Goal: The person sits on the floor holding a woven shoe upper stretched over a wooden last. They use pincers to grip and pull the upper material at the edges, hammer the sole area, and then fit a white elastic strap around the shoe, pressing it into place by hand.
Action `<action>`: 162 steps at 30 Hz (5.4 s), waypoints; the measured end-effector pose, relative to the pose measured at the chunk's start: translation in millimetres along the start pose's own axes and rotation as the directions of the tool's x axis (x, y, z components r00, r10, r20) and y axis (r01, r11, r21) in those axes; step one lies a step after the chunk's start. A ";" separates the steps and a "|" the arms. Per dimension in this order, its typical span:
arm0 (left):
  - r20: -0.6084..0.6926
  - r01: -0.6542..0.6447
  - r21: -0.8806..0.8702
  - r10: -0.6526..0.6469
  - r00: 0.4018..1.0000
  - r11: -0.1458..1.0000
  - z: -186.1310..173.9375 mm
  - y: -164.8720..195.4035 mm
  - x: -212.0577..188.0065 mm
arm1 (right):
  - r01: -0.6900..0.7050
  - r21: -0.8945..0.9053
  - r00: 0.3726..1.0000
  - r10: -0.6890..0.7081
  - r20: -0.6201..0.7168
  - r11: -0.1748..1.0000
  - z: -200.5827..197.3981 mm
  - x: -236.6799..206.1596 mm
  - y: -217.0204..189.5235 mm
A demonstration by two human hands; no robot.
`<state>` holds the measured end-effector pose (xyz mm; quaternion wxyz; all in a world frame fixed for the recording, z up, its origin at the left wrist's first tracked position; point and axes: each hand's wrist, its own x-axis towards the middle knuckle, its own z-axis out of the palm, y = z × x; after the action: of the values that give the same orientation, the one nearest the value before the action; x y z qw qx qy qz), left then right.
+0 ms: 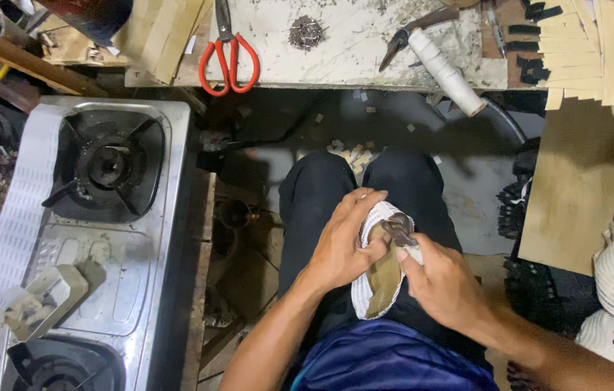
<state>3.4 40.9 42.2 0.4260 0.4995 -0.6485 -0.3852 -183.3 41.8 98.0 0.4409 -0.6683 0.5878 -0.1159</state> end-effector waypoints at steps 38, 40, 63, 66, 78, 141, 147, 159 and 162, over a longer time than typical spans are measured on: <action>-0.062 -0.251 0.150 0.262 0.963 0.956 0.7 44.8 -62.9 | 0.427 -0.153 0.889 -0.444 -0.108 0.891 32.2 -77.0 64.8; -0.108 -0.228 0.177 0.249 0.962 0.957 7.3 42.5 -59.6 | 0.441 -0.162 0.877 -0.462 -0.129 0.883 33.8 -71.1 65.0; 0.138 -0.282 -0.213 0.314 0.939 0.936 3.2 36.6 -88.7 | 0.474 -0.070 0.880 -0.473 0.029 0.878 35.9 -136.8 224.2; 0.141 -0.235 -0.152 0.256 0.956 0.960 -6.4 41.3 -77.8 | 0.548 -0.190 0.816 -0.571 -0.092 0.815 33.6 -112.7 177.5; 0.246 0.317 -0.254 -0.255 0.935 0.914 -45.7 9.5 3.4 | 0.286 -0.140 0.958 -0.284 0.038 0.948 6.2 -21.8 5.5; 0.094 -0.143 0.347 0.117 0.989 0.927 -37.8 -3.7 -1.8 | -0.196 0.398 0.975 0.135 0.176 0.896 32.0 -14.3 121.7; 0.077 -0.065 0.503 0.030 0.997 0.862 -60.8 -24.4 -7.2 | -0.030 0.242 0.989 -0.005 0.145 0.970 46.1 16.9 85.4; -0.026 -0.122 0.531 0.160 0.987 0.839 -34.8 -26.0 -31.5 | 0.476 -0.337 0.874 -0.480 0.075 0.813 26.4 32.6 23.9; 0.056 -0.132 0.485 0.119 0.991 0.864 -39.8 -25.5 -29.5 | 0.390 -0.477 0.921 -0.330 0.208 0.787 18.4 32.9 13.5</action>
<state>53.0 61.5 27.2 0.3024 0.5428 -0.7609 -0.1867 -170.9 22.0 65.5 0.2507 -0.8659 0.4328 0.0001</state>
